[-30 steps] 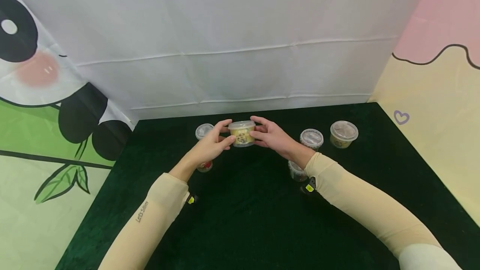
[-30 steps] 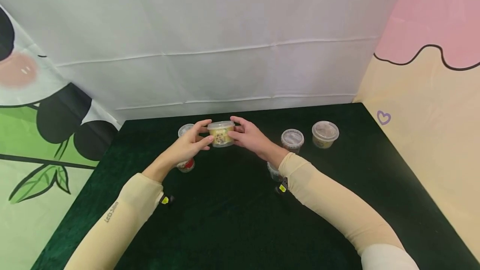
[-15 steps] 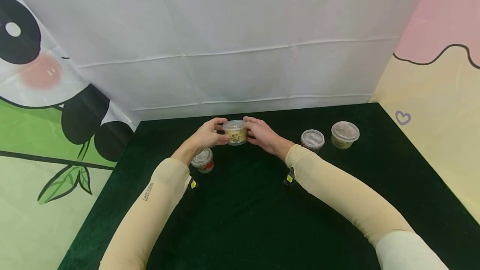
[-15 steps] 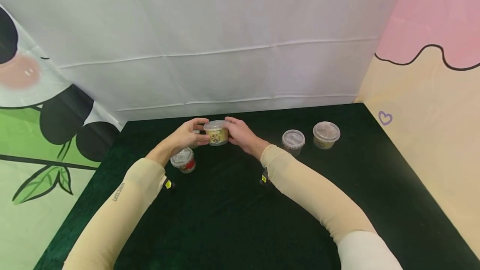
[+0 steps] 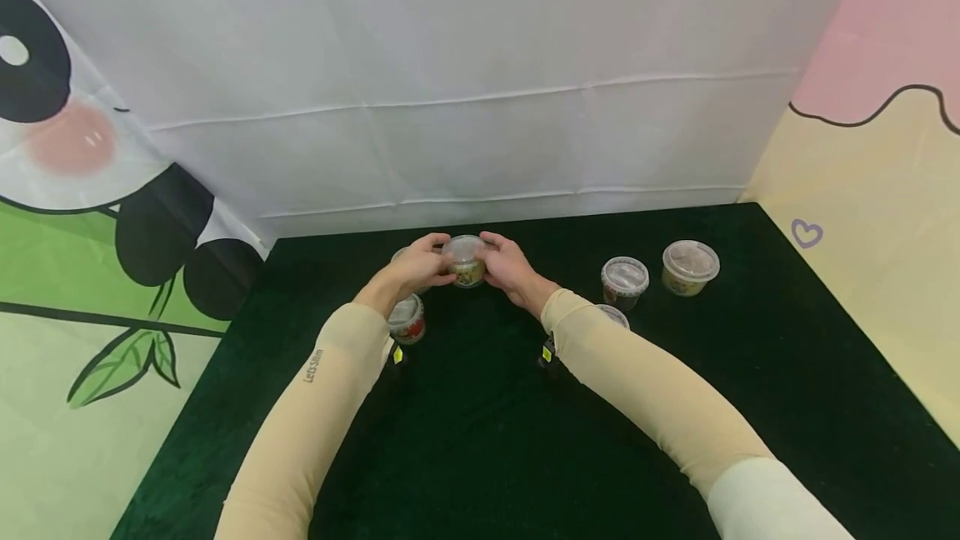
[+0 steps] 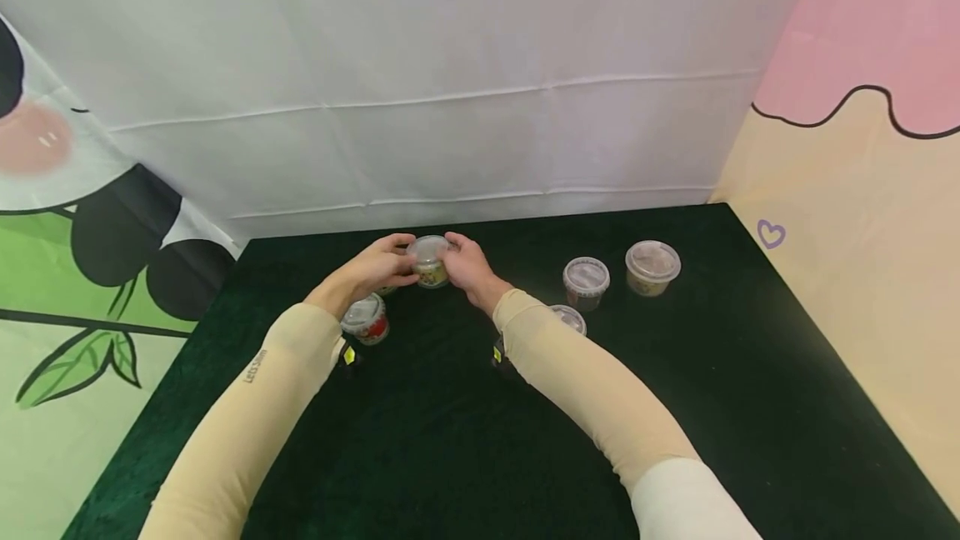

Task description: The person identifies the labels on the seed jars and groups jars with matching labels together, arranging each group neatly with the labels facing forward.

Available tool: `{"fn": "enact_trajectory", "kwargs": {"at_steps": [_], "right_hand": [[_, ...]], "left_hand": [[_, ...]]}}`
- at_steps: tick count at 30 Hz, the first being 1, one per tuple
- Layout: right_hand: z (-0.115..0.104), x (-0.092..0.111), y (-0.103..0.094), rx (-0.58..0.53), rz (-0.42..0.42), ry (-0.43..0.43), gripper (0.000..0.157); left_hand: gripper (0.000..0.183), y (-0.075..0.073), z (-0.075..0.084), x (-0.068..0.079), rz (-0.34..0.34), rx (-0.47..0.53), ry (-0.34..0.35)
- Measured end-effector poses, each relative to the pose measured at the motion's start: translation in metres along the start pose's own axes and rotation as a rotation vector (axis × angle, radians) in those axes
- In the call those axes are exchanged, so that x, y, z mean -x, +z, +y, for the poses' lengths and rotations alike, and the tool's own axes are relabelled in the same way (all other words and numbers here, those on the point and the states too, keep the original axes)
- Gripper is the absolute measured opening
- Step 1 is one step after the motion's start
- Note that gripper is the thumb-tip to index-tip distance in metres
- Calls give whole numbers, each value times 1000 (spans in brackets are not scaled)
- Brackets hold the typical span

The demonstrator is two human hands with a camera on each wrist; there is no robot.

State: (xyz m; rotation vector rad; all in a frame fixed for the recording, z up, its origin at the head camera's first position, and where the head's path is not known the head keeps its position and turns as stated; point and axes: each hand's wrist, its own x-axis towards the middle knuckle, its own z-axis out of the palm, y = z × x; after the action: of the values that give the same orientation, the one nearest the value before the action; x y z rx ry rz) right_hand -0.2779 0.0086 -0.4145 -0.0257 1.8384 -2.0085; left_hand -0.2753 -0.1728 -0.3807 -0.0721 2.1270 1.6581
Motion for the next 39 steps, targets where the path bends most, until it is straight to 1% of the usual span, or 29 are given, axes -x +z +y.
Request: {"fn": "enact_trajectory", "kwargs": {"at_steps": [7,14,17,23,29,31,33,36,39], "right_hand": [[2,-2,3,31,7,-23,55],[8,-5,6,46,-15,-45,57],[10,-5,7,64,-17,-42,57],[12,-3,11,119,-49,-22,58],[10,-6,9,113,-91,72,59],[9,-7,9,119,-100,99,59],[8,-7,10,144,-97,107,59],[9,-7,13,185,-75,85,58],[13,-6,15,218,-49,49,58]], "left_hand": [[61,6,1,-1,38,-92,5],[63,8,1,0,62,-185,20],[63,8,0,1,67,-254,24],[60,7,-2,3,54,-400,13],[59,6,-1,6,14,-572,19],[60,6,-1,6,0,-596,16],[59,6,-2,7,-8,-600,11],[59,6,-2,7,-13,-600,18],[59,7,-2,7,-9,-650,50]]}}
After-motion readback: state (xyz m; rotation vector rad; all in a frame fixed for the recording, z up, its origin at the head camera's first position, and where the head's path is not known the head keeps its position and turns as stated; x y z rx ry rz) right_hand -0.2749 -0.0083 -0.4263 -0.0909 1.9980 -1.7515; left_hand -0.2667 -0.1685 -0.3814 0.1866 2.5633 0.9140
